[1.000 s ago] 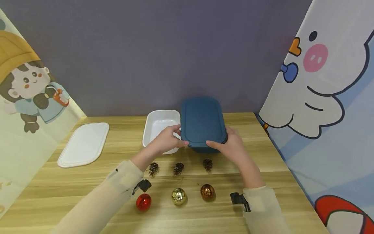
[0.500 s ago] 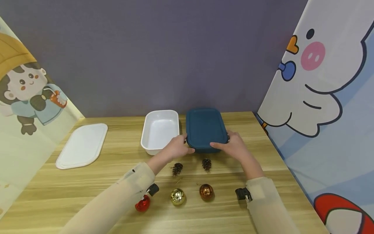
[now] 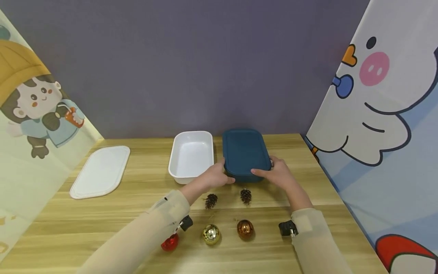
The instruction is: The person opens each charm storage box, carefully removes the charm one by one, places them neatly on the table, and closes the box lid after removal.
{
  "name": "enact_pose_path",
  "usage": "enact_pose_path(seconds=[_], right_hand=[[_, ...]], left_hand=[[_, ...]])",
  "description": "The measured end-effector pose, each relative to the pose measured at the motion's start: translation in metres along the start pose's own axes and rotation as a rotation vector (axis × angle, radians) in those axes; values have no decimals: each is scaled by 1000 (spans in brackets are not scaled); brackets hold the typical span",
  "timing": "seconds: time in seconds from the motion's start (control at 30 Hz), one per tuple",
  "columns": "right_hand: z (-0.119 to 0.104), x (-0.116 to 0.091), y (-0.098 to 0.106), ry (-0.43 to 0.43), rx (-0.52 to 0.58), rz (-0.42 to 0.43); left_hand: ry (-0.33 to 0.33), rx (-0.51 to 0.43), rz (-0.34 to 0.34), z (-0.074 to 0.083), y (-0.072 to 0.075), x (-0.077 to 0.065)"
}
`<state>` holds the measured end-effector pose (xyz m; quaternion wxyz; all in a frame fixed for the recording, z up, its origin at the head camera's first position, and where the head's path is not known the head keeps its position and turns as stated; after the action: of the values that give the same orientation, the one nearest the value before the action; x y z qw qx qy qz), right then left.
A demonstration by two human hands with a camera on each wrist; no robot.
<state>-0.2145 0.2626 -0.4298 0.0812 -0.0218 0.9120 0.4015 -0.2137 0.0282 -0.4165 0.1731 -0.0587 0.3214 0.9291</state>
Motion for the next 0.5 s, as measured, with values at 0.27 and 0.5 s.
enact_pose_path(seconds=[0.27,0.5], right_hand=[[6,6,-4,-6,-39,-6],[4,7,-3,13,-50,7]], left_hand=[[-5,-48,-32,-3,-4,1],[35,26,-46,-2,-5,2]])
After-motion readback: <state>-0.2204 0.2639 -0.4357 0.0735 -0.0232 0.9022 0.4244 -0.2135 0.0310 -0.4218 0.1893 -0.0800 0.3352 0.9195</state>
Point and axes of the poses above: each hand's wrist, its own x-axis towards the middle knuckle, its own y-axis out of the back of the hand, z = x × y, the point moved 5 cm from there along x, towards the middle knuckle, and after that the axes turned 5 degrees about z, right-handed, at the moved point
